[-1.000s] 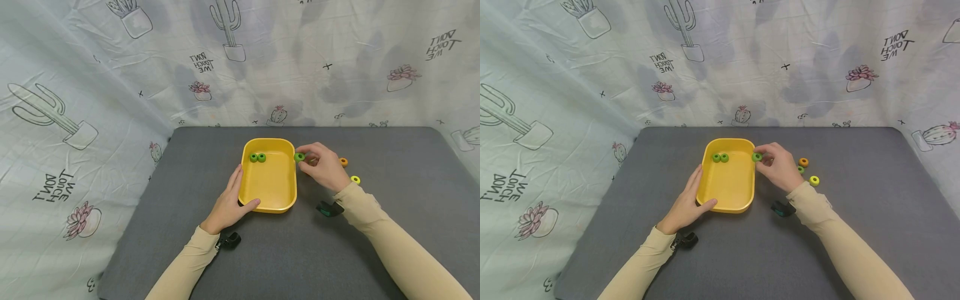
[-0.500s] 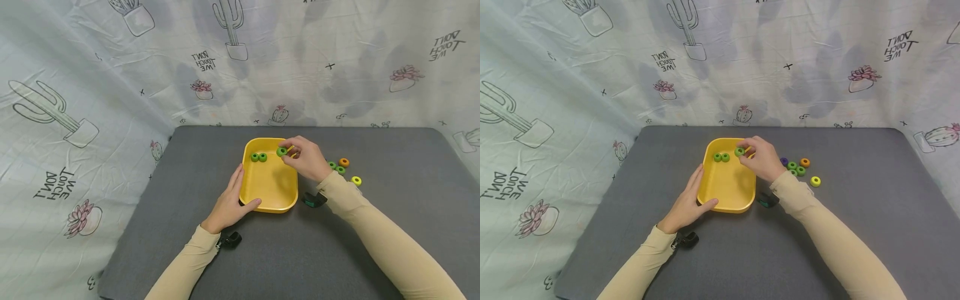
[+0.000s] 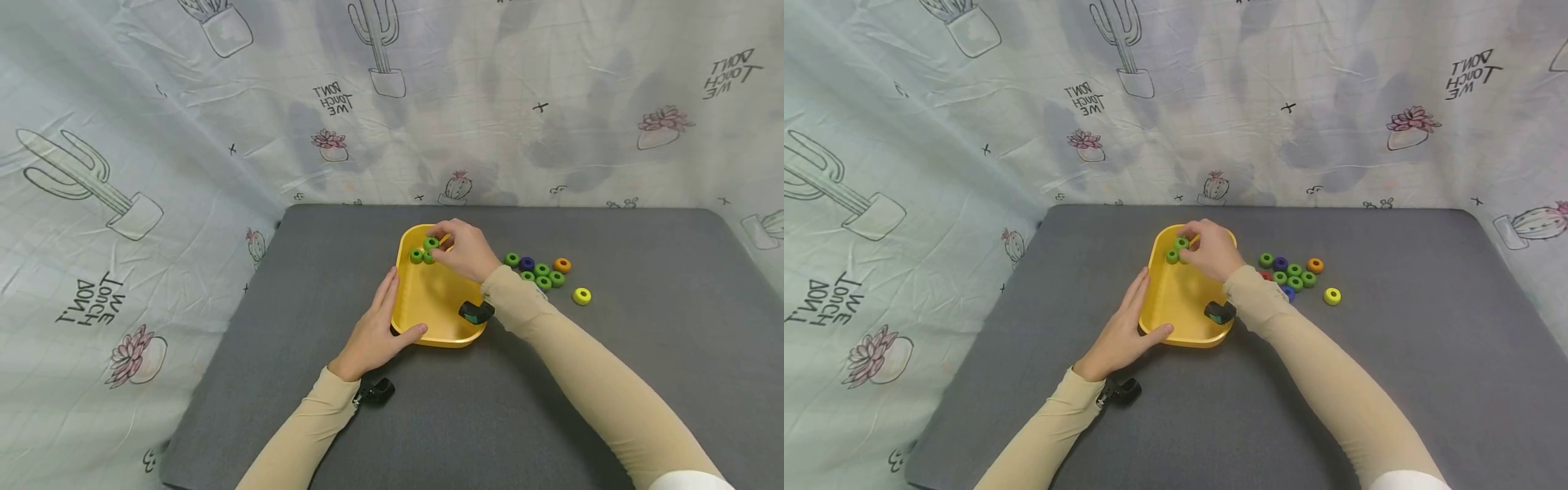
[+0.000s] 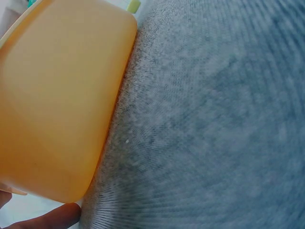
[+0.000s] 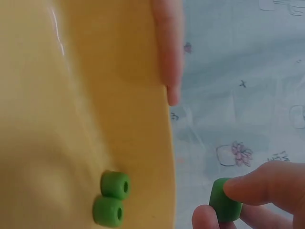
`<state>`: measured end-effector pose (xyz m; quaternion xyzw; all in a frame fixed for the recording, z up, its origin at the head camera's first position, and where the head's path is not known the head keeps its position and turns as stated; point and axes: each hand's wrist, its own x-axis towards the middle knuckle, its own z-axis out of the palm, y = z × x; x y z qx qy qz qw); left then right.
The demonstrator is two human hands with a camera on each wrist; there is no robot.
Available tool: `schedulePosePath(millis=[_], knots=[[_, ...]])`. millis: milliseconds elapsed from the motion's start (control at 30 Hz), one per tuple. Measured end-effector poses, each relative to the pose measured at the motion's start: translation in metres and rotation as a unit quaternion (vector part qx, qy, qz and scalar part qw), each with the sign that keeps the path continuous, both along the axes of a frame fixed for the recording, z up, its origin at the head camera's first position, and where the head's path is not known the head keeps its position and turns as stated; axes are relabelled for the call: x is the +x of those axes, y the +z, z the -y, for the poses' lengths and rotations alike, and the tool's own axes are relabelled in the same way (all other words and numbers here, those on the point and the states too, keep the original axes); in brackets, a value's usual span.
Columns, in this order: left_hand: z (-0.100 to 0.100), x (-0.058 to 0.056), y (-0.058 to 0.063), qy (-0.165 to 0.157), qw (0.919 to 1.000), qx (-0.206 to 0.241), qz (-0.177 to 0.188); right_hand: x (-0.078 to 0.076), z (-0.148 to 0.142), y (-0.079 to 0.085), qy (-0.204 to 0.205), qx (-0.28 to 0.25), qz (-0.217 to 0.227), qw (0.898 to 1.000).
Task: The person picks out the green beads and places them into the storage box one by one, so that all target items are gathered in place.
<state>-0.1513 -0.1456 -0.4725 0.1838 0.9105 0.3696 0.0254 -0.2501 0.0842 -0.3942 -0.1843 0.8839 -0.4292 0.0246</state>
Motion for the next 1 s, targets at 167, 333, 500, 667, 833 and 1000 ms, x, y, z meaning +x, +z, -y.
schedulePosePath(millis=[167,333,500,667,833,1000], knots=[[0.001,0.001,0.001,-0.003,1.0000,0.003,-0.002,-0.008,0.014,-0.009,0.002,0.026,0.005,1.000],[0.001,0.000,0.001,-0.005,1.0000,0.002,-0.006,-0.013,0.026,-0.018,0.000,0.040,0.017,0.999],[0.001,0.000,0.001,-0.007,0.9999,0.004,-0.012,-0.016,0.032,-0.026,-0.005,0.055,0.038,0.998],[0.001,0.000,0.000,-0.010,0.9998,0.007,-0.013,-0.018,0.035,-0.030,-0.007,0.075,0.055,0.996],[0.001,-0.001,0.000,-0.010,0.9998,0.012,-0.015,-0.021,0.039,-0.032,-0.001,0.096,0.053,0.994],[0.001,-0.002,-0.001,-0.011,0.9998,0.009,-0.015,-0.025,0.041,-0.036,0.001,0.115,0.046,0.992]])
